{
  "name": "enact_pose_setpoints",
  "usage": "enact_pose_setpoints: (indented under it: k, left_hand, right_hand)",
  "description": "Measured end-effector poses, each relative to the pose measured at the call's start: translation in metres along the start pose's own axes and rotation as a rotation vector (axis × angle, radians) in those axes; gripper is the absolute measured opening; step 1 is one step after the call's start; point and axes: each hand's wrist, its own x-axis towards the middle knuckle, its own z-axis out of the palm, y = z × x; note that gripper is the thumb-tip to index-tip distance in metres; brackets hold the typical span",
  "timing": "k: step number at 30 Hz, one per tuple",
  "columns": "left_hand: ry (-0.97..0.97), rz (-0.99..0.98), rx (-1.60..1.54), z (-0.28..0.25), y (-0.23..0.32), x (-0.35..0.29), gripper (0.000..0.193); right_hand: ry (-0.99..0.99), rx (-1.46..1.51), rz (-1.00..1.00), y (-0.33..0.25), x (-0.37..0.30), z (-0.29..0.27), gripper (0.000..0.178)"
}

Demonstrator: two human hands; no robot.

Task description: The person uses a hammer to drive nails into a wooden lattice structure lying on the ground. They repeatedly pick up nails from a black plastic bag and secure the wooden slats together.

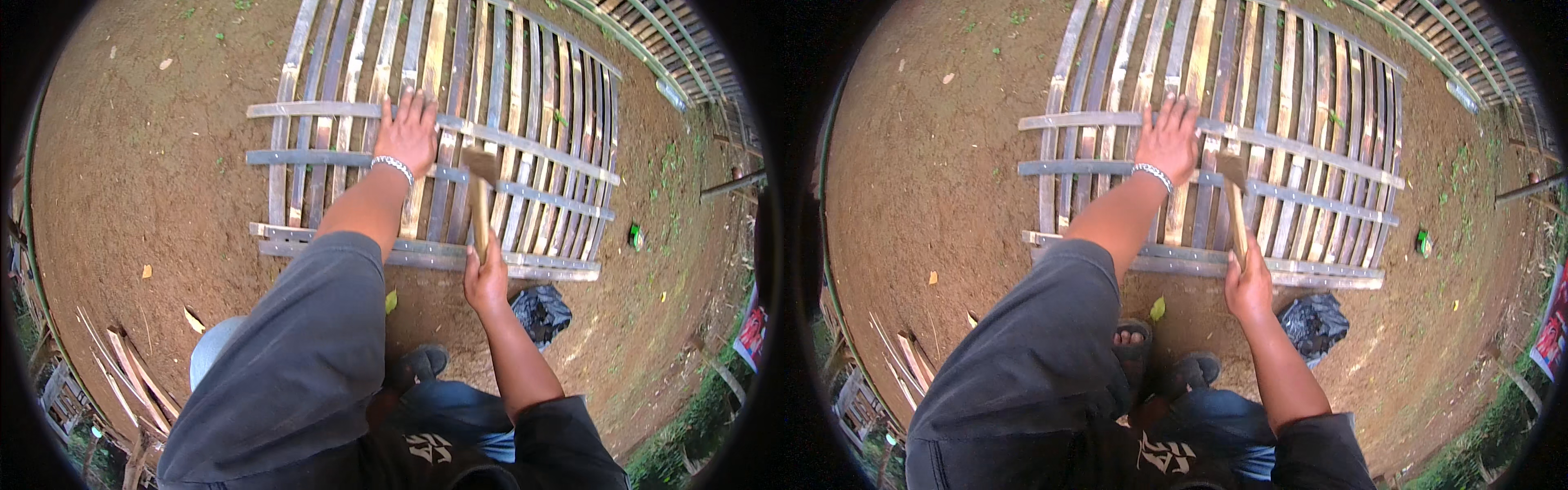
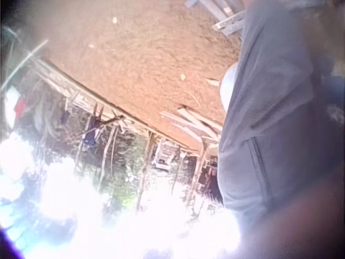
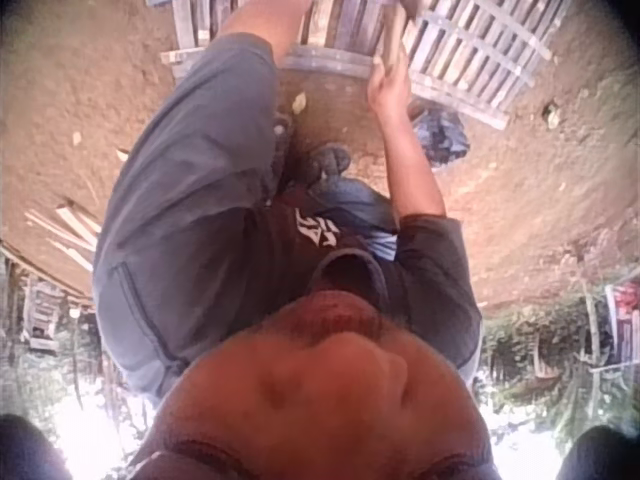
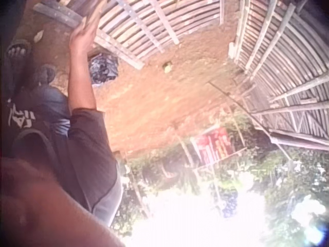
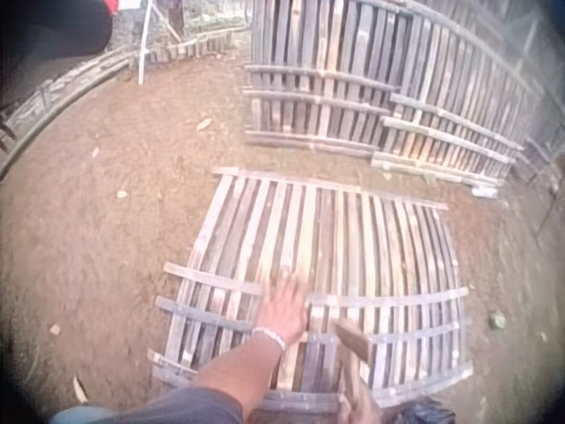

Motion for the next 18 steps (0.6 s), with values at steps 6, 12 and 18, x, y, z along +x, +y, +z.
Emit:
enact_pose_setpoints:
  k: [6, 12, 18]
  left_hand:
    - [0.037, 0.009, -0.02, -0.004, -0.001, 0.008, 0.054]
    - [0.144, 0.012, -0.081, -0.004, 0.001, -0.006, 0.051]
    - [-0.242, 0.949, -0.502, 0.03, 0.173, -0.117, 0.015]
  right_hand:
    - [-0.275, -0.103, 0.228, 0.01, -0.007, -0.008, 0.052]
    - [-0.151, -0.065, 0.23, -0.004, -0.059, -0.109, 0.052]
    - [0.219, 0.422, 0.702, 0.005, -0.171, -0.213, 0.047]
